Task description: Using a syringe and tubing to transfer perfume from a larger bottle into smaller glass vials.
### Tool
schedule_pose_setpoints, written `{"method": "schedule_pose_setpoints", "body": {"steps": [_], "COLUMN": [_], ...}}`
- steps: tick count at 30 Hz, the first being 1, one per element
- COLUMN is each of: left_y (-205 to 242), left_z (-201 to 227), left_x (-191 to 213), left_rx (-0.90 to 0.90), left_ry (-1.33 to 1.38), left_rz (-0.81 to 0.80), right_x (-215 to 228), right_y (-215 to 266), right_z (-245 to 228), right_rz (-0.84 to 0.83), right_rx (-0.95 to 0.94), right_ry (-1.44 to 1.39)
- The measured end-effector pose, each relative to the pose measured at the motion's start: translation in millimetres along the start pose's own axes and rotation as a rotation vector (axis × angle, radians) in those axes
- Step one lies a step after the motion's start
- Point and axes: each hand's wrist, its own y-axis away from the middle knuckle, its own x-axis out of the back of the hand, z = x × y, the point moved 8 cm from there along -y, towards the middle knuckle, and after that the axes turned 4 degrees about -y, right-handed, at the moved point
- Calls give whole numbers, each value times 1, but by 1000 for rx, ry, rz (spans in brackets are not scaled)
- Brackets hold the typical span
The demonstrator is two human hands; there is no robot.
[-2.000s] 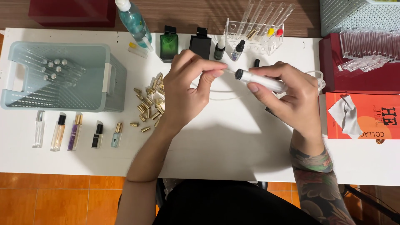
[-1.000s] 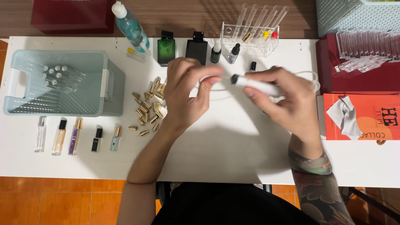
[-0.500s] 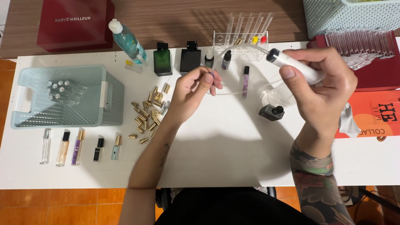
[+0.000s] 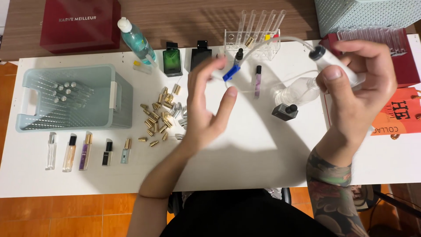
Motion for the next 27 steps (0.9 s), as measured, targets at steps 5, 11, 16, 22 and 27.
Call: {"method": "schedule_pose_setpoints", "body": {"steps": [5,11,16,22,27], "left_y": [3,1,-4,-7,-4], "left_z": [3,-33,-55,-54,-72], "left_x": [-44,-81,-76,-74,-77], "left_rx": [142,194,270,375,487], "left_ry": [336,728,852,893,993], "left_rz": [-79,-104,7,19,70], "right_x": [-14,-63,-69,-74,-83], "right_y": [33,57,68,74,81], "right_z": [32,37,46,63,61], "right_rz": [-40,-148,-174,-167,-192], "right_rx": [-52,-144,-215,-326,-151], "right_ry": [-132,-49,24,416,410]}}
